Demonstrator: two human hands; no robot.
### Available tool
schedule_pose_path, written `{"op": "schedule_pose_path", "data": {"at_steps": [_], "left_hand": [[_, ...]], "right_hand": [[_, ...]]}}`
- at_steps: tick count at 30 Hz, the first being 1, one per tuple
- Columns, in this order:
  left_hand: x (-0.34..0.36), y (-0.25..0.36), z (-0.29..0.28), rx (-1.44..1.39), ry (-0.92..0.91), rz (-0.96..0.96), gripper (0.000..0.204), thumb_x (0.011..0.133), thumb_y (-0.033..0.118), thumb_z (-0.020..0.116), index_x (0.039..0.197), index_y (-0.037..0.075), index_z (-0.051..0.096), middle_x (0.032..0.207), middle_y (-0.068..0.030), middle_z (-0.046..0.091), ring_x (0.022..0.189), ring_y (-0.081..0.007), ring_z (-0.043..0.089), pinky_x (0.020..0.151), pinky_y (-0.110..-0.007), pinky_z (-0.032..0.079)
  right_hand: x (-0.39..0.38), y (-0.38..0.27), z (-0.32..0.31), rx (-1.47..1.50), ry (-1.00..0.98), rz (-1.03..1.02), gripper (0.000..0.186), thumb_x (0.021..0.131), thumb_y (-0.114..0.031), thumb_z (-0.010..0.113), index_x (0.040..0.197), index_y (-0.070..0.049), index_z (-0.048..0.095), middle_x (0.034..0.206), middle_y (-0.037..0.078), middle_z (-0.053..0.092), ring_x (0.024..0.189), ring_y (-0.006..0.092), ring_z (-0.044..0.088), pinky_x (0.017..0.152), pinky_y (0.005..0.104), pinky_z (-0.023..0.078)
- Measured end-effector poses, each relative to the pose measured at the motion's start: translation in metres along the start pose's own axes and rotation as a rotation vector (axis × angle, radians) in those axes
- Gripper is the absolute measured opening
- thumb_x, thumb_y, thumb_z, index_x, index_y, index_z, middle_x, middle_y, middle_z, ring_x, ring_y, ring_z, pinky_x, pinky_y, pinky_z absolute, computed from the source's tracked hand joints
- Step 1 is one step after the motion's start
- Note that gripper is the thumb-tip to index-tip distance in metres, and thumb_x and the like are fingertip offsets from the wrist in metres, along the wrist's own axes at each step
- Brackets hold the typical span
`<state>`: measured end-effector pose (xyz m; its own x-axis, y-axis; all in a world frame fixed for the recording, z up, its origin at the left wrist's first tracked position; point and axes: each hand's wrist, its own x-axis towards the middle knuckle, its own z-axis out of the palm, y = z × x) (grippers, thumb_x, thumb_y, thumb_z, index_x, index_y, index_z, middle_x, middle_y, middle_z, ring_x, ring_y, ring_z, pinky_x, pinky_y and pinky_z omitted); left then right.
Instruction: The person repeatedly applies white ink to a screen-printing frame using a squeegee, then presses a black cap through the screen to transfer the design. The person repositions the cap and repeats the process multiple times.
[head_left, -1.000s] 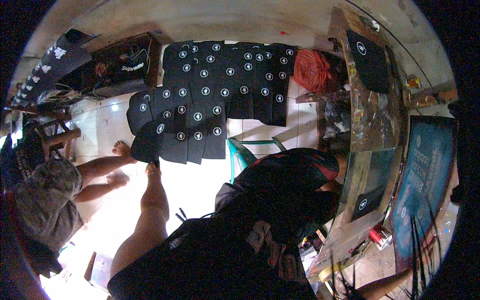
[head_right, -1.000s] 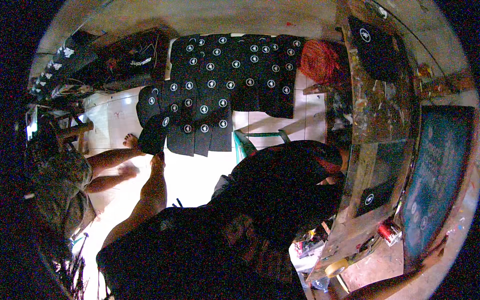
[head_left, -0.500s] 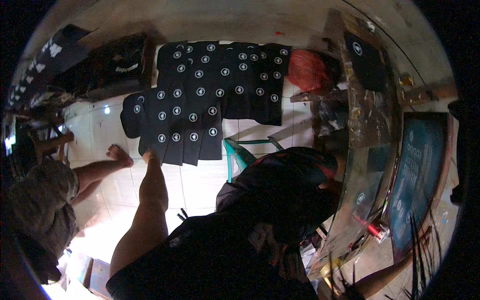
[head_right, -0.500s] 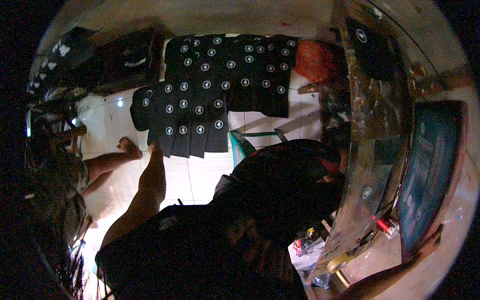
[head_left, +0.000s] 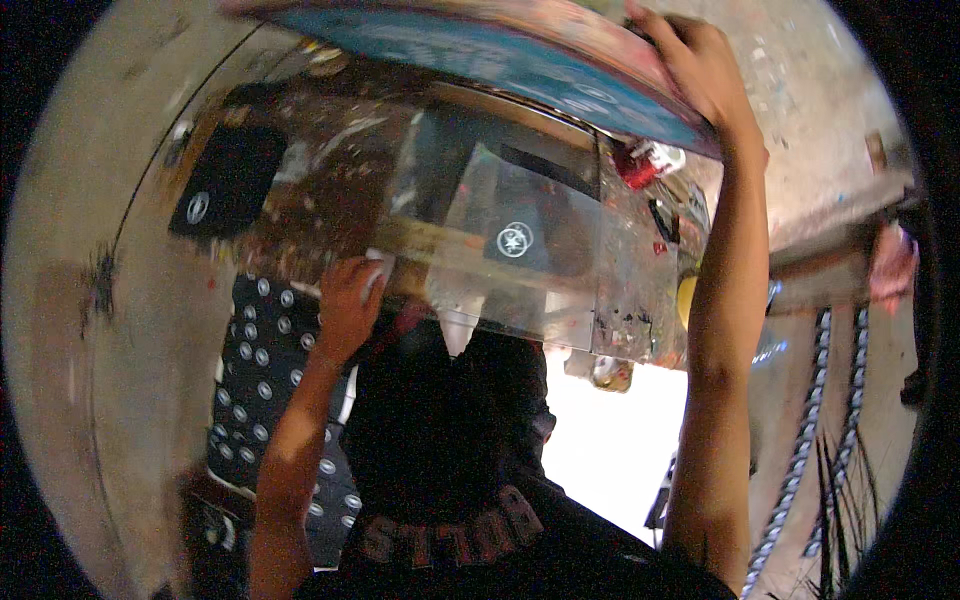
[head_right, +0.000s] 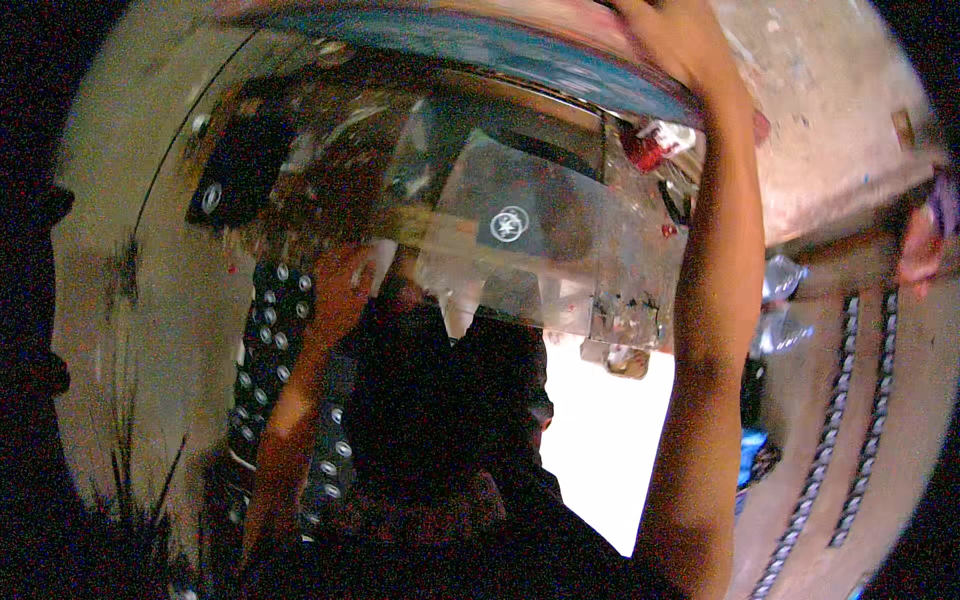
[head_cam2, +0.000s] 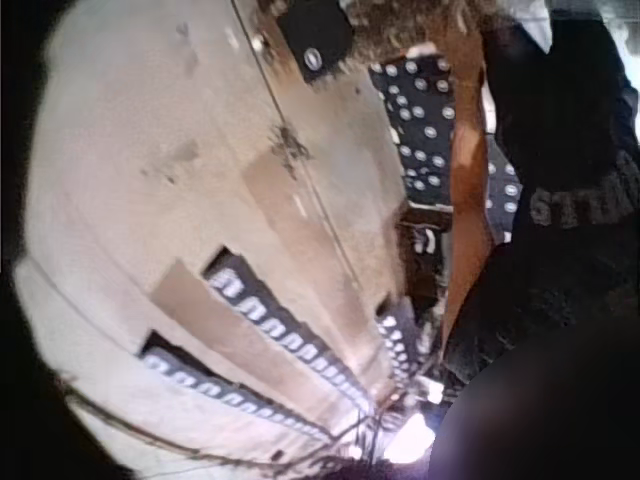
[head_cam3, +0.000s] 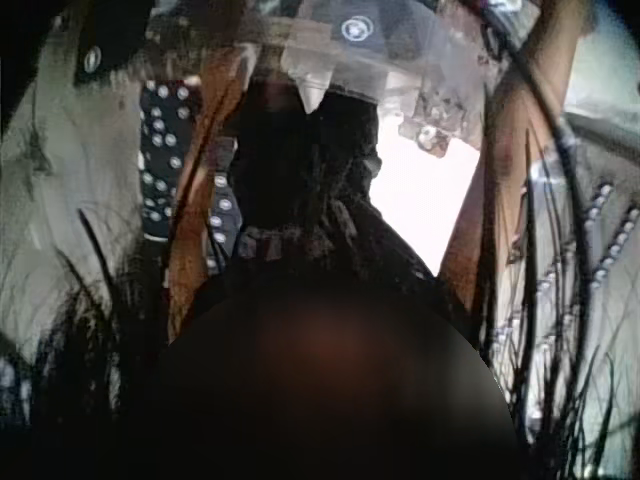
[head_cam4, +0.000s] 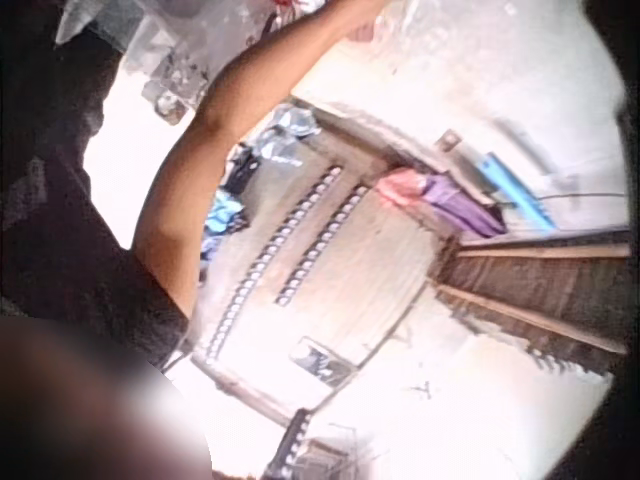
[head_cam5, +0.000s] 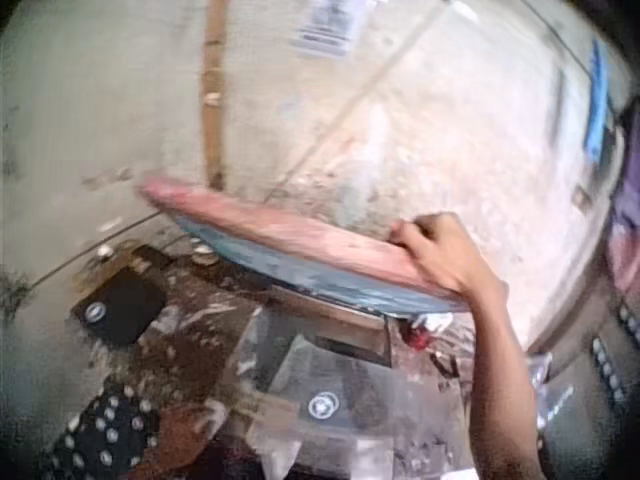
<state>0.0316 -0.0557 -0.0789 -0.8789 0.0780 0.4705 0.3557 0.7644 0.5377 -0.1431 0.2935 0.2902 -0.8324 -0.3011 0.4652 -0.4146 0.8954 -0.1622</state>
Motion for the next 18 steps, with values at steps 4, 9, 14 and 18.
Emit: {"op": "schedule_pose_path", "data": {"at_steps": [4,9,14,18], "left_hand": [[0.077,0.007,0.062,0.136,-0.245,0.296,0.044,0.093,0.027,0.07,0.133,0.011,0.064,0.129,-0.0125,0.064,0.13,-0.0353,0.051,0.11,-0.059,0.034],[0.119,0.026,0.102,0.116,-0.443,0.453,0.068,0.092,0.041,0.07,0.153,0.019,0.05,0.151,-0.0043,0.056,0.147,-0.0332,0.039,0.121,-0.063,0.019],[0.125,0.033,0.117,0.073,-0.544,0.388,0.07,0.091,0.052,0.069,0.151,0.019,0.053,0.156,-0.0001,0.052,0.149,-0.032,0.038,0.123,-0.063,0.012],[0.122,0.032,0.122,0.127,-0.521,0.392,0.069,0.09,0.055,0.069,0.147,0.02,0.057,0.157,0.0018,0.05,0.148,-0.0321,0.037,0.123,-0.064,0.011]], "right_hand": [[-0.006,-0.009,-0.003,0.102,0.038,0.077,0.062,0.093,-0.049,0.059,0.069,0.007,0.068,0.055,0.02,0.058,0.052,0.0301,0.057,0.058,0.0442,0.048],[-0.002,-0.006,-0.013,0.03,0.015,0.068,0.066,0.089,-0.049,0.057,0.064,0.012,0.063,0.059,0.031,0.058,0.058,0.0423,0.061,0.066,0.0487,0.053],[0.008,-0.001,-0.013,0.004,0.085,0.001,0.064,0.088,-0.047,0.057,0.072,0.014,0.066,0.07,0.039,0.061,0.074,0.051,0.067,0.077,0.0503,0.055],[0.012,0.001,-0.014,-0.029,0.136,-0.013,0.063,0.088,-0.046,0.057,0.083,0.015,0.069,0.083,0.042,0.063,0.087,0.0528,0.068,0.084,0.0504,0.054]]}}
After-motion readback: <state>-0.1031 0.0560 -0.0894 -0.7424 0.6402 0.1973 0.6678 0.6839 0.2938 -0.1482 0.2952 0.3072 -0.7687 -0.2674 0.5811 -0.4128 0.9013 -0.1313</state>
